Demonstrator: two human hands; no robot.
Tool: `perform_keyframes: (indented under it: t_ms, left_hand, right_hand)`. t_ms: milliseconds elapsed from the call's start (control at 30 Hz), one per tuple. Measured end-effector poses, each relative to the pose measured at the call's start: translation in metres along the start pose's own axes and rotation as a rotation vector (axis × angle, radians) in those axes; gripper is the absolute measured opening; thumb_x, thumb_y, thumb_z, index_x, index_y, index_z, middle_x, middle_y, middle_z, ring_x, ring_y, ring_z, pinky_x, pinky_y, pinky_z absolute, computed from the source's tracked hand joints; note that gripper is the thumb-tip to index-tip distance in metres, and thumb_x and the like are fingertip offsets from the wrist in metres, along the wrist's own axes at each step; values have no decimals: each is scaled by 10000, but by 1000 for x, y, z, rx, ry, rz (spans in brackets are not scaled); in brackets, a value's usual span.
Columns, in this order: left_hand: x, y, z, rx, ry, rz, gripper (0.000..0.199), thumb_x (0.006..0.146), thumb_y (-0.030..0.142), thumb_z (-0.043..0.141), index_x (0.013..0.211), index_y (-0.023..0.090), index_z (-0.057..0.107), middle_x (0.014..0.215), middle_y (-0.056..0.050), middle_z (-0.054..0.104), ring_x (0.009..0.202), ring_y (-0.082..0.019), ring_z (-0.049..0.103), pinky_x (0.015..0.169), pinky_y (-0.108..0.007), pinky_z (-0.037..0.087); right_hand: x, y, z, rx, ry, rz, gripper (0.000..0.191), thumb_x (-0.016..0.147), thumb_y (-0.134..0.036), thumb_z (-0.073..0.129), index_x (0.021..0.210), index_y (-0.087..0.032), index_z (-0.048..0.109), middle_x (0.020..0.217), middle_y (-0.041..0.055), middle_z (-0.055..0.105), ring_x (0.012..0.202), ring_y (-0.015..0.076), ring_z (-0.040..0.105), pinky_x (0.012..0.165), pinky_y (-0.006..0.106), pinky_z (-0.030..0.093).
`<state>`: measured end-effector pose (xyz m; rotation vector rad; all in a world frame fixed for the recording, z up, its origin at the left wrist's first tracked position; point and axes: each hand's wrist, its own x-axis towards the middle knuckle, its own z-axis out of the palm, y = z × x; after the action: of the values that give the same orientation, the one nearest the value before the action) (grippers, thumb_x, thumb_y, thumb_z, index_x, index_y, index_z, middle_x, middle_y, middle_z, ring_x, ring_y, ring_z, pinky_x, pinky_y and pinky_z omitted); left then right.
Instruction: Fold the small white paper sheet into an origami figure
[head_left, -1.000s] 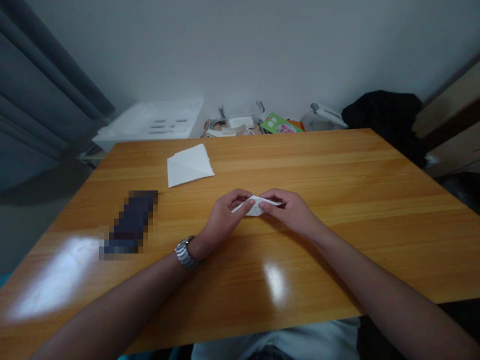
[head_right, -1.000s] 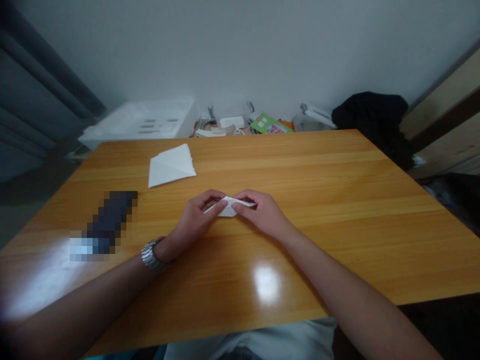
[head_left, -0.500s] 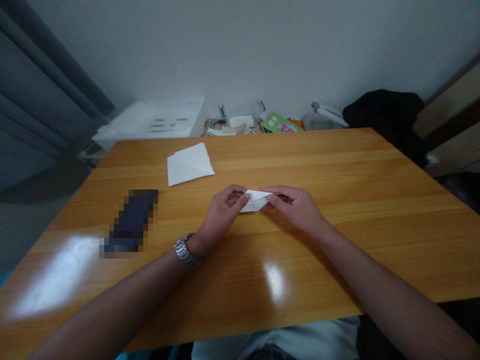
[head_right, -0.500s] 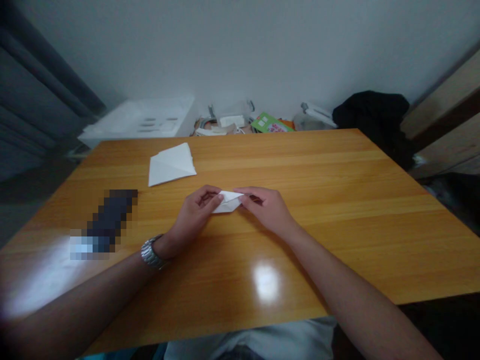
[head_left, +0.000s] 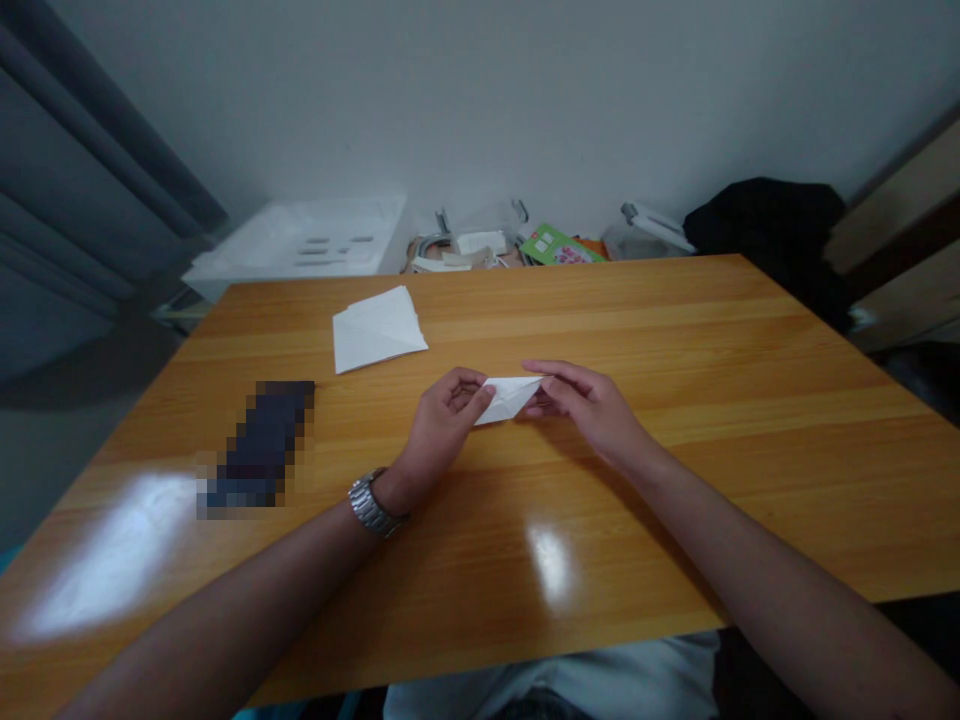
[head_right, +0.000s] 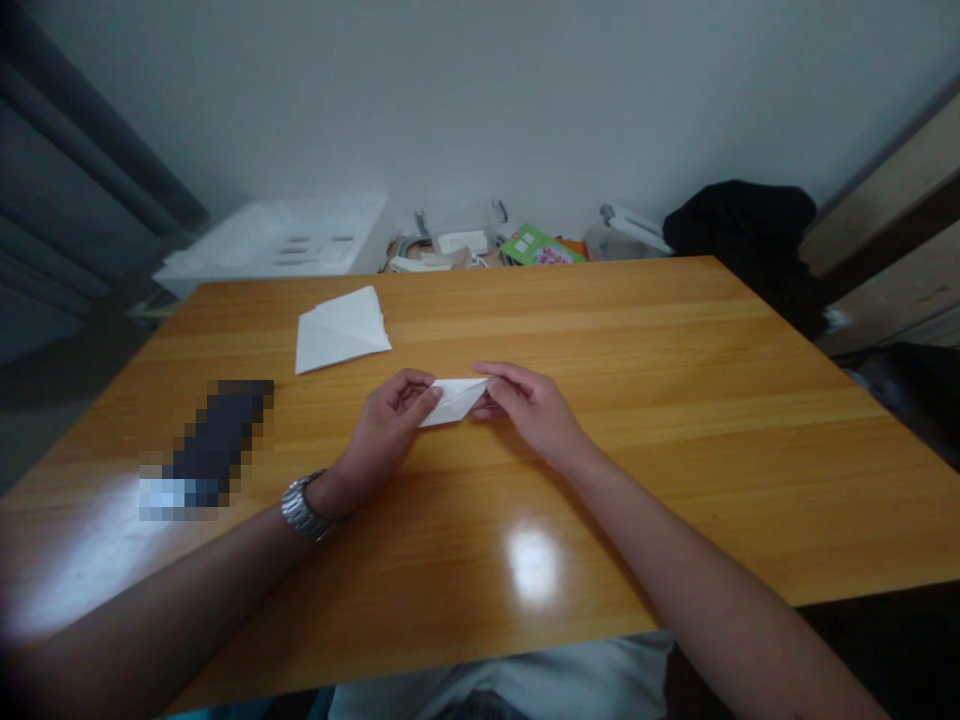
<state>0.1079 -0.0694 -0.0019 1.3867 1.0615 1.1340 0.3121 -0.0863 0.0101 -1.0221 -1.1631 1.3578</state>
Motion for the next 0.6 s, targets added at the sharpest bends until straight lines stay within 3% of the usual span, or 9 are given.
perform_keyframes:
  t_ms: [267,600]
  left_hand:
    - [0,-2,0,23,-40,27,309,839,436,729,925,163,613,862,-29,674,768,-153,661,670,-242,529]
    - [-2,2,-1,-13,-70,22,285,849,420,718,925,167,609,808,-6,642,720,-125,614,636,-216,489]
  right_hand:
    - [0,0,0,-78,-26,18,316,755,-466,828,891,-185,778,871,46,752,753,162,712,728,311,637]
    - [2,2,-2,-90,-34,50,319,773,-474,813,886,-178,779,851,42,753,738,151,714,716,287,636]
